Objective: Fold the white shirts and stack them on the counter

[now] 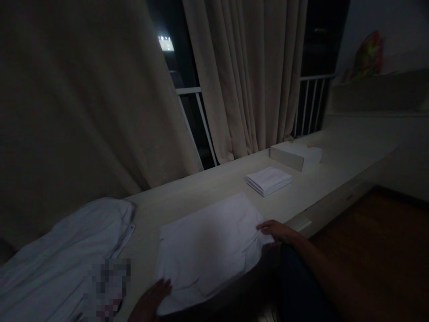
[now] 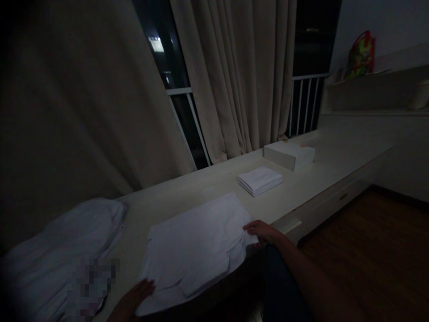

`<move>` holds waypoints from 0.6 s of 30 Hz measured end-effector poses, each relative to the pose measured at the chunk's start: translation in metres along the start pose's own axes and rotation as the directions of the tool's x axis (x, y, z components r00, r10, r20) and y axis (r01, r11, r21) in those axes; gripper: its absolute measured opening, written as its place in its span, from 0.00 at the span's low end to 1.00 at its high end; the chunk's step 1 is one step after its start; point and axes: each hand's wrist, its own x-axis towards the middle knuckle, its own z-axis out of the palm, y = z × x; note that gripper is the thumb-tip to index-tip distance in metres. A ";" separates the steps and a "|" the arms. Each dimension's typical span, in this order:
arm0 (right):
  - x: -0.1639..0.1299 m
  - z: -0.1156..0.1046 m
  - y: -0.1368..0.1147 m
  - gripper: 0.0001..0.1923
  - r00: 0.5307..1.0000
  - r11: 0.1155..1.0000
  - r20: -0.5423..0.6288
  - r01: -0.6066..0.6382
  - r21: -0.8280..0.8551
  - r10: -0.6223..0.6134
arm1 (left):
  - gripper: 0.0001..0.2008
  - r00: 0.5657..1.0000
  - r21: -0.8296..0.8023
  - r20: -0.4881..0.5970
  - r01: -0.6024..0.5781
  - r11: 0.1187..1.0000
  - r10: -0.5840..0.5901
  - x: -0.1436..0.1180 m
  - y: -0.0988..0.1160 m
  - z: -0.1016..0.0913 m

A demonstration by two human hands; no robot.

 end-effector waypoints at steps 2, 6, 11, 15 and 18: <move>0.001 0.004 -0.003 0.19 0.999 0.998 0.019 -0.033 0.044 0.032 | 0.35 1.000 0.027 -0.013 0.001 1.000 -0.001 0.000 0.002 0.000; 0.000 0.004 -0.007 0.17 0.999 0.993 0.046 0.020 0.113 -0.026 | 0.28 0.995 -0.040 -0.095 0.015 0.999 -0.019 -0.005 0.000 0.000; -0.004 -0.006 -0.009 0.15 0.981 0.965 0.193 -0.019 0.262 -0.033 | 0.23 0.996 -0.316 -0.065 0.042 0.948 -0.066 -0.006 -0.006 -0.024; -0.005 -0.022 -0.024 0.20 0.940 0.933 0.341 -0.111 0.342 -0.013 | 0.22 0.974 -0.445 0.053 0.219 0.868 -0.219 0.015 -0.006 -0.071; 0.009 -0.038 -0.048 0.27 0.890 0.909 0.457 -0.188 0.373 -0.003 | 0.19 0.946 -0.510 0.180 0.324 0.797 -0.270 0.048 -0.010 -0.108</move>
